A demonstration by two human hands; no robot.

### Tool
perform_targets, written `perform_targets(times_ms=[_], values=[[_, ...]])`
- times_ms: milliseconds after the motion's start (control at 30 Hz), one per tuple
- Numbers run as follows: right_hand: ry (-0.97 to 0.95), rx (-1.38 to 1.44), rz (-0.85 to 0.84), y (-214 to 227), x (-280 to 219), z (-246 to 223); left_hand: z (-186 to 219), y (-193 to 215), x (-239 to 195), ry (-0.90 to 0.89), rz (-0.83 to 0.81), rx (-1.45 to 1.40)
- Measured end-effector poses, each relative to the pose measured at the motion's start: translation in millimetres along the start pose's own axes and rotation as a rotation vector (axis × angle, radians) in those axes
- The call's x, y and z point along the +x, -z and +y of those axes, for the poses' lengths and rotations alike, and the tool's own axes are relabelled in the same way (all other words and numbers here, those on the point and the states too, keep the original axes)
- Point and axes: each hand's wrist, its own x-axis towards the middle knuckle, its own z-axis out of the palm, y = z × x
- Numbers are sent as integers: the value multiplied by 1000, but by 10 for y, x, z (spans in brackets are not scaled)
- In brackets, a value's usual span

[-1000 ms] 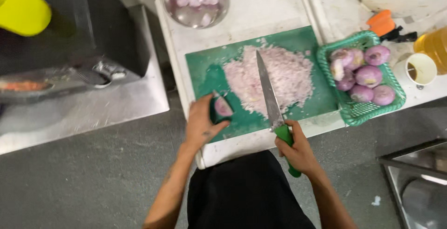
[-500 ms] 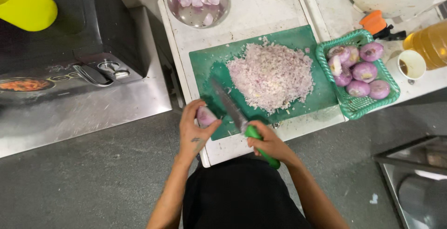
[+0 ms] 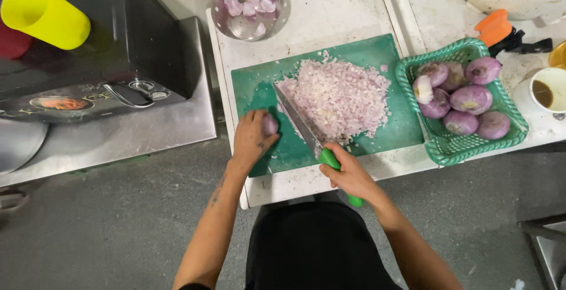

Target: The person peels a red onion and then uses a knife to chop it into small pieces on a green cutting board. The chopped onions accumulate on the board while whole onions remain in a basket nearby.

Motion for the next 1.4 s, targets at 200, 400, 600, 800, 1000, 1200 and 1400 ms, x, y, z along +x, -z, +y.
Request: perform_targets(times_ms=[200,400,600,800,1000,1200,1400], values=[[157,-182,147,-94,-32,-53,-12,-79,-94,20,24,-166],[150,-336,142,-329,-68,-271,7,-163,-127,10,114,-218],[85,-491,128,-509,-49,-401,-106,-3,-99,-279,31,-177],[135,-672,154,-663,-67,-317,-171,174,75,-470,-81,-140],[154,-666,150,-689,-98,-320,-219,179,182,-498,-139,-154],[-2,-654,11,-550,-255,-397,-261,159,215,-527,-109,-158],[69,-651,25,-580,-45,-329,-252,129,175,-508,-101,-171]])
